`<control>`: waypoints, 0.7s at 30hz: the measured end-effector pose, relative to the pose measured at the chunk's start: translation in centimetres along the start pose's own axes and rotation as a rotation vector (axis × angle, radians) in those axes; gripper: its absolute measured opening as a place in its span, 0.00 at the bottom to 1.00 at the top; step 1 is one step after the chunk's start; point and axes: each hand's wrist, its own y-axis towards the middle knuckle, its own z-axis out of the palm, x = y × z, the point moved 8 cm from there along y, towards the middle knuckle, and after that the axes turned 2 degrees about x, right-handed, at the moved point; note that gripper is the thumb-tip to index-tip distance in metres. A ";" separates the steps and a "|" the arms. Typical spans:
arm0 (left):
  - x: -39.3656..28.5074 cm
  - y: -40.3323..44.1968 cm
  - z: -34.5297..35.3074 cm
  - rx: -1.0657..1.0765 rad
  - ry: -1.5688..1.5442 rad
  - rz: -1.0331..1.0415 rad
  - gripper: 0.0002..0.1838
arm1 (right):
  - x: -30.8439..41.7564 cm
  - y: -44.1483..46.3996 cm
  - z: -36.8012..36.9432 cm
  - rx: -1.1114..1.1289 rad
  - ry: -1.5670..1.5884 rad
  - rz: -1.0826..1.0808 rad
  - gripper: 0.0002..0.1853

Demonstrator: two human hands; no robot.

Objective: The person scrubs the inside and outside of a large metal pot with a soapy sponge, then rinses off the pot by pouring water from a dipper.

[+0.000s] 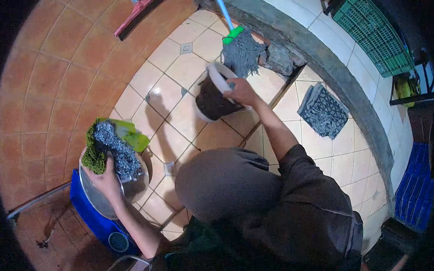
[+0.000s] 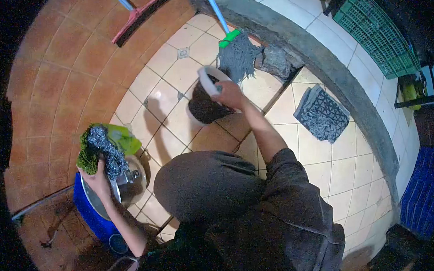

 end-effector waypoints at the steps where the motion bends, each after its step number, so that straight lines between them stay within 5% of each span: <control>1: 0.0 0.0 0.1 0.001 0.030 0.002 0.32 | -2.1 0.4 -0.8 -0.007 0.030 0.034 0.28; 4: 0.6 0.0 0.0 -0.001 0.070 -0.023 0.33 | -6.6 0.4 -4.3 -0.123 0.328 -0.084 0.18; 7: 1.2 0.0 -0.3 -0.001 0.090 -0.011 0.33 | -12.0 0.1 -6.7 -0.190 0.587 0.124 0.23; 10: 1.8 0.0 -0.3 -0.001 0.075 -0.048 0.34 | -14.9 0.2 -9.8 -0.289 0.492 0.046 0.18; 21: 2.6 -0.6 -0.1 0.002 0.027 -0.140 0.36 | -23.9 -3.4 -17.1 -0.530 0.888 0.165 0.12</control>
